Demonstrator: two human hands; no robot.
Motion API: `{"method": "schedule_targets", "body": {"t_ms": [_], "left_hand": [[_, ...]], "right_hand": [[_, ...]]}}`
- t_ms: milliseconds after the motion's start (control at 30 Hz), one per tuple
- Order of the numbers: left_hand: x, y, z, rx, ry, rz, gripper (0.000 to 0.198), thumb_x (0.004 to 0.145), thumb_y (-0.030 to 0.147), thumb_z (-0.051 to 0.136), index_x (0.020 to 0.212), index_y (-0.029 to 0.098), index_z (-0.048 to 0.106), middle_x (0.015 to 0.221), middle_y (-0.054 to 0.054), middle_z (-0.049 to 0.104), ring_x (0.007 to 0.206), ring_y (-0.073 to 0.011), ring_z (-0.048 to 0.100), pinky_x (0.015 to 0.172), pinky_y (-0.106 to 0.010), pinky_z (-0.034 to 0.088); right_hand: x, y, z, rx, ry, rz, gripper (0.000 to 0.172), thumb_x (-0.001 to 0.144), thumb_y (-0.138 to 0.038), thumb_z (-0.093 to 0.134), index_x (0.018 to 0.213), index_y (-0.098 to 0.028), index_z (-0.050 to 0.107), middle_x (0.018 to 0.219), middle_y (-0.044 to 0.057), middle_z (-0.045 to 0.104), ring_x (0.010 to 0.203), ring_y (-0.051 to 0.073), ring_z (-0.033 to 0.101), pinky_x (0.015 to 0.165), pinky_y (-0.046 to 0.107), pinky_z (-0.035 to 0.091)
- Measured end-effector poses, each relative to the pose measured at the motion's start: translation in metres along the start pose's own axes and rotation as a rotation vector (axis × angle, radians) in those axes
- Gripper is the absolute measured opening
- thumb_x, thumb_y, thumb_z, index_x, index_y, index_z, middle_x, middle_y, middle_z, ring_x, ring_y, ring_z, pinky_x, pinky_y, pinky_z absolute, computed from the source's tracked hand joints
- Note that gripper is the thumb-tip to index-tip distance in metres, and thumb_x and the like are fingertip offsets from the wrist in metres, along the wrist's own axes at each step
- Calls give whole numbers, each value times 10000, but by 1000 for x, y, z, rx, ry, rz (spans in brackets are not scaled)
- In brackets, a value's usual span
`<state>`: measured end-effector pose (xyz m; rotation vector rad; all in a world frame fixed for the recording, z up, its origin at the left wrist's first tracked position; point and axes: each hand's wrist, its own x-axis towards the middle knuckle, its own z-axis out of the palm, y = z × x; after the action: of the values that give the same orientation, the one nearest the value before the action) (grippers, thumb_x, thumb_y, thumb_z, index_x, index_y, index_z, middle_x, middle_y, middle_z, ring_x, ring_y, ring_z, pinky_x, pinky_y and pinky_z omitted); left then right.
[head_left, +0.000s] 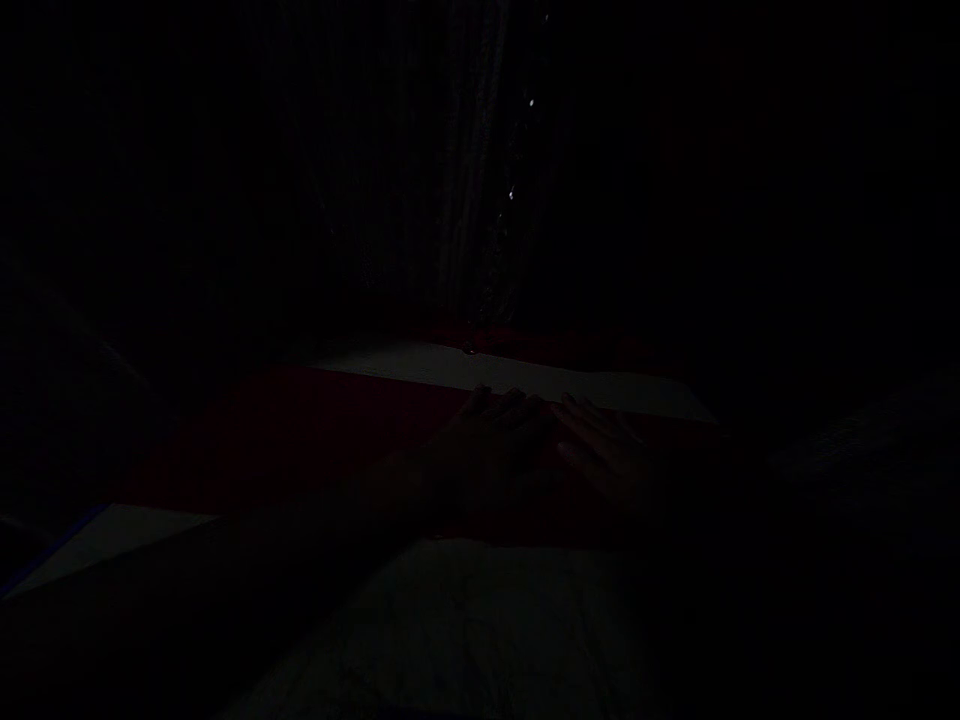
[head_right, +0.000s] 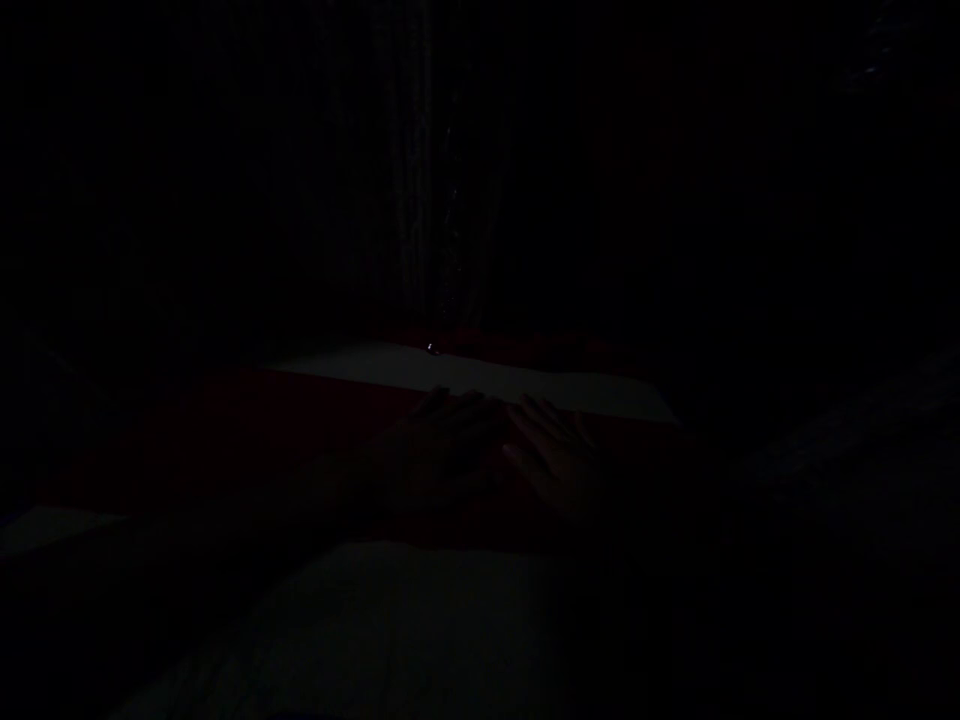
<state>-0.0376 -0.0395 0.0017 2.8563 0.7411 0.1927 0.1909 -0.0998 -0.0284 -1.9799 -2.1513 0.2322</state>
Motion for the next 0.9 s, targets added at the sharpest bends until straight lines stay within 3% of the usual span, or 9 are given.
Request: {"method": "schedule_targets", "body": {"t_ms": [200,500,900], "left_hand": [[-1,-2,1,-12,-5,11,811,1034,702,338,1649,176,286,1718,-110,201,1609,-336,141,1278,-651,71],[-1,0,-2,-15,-4,4,806,1033,704,339,1644,180,299,1719,-119,198,1606,-345,151,1272,-657,66],[-1,-2,1,-12,3,15,809,1036,705,318,1647,177,291,1717,-122,196,1606,-341,151,1274,-654,70]], "right_hand": [[0,4,5,3,63,-37,712,1027,-623,221,1611,-260,407,1676,-8,231,1592,234,180,1294,636,114],[0,8,4,9,39,-44,736,1022,-659,215,1618,-263,387,1682,-35,203,1597,214,161,1304,621,82],[1,11,6,-15,47,-59,741,1029,-665,206,1623,-258,384,1686,2,197,1595,231,166,1294,635,100]]}}
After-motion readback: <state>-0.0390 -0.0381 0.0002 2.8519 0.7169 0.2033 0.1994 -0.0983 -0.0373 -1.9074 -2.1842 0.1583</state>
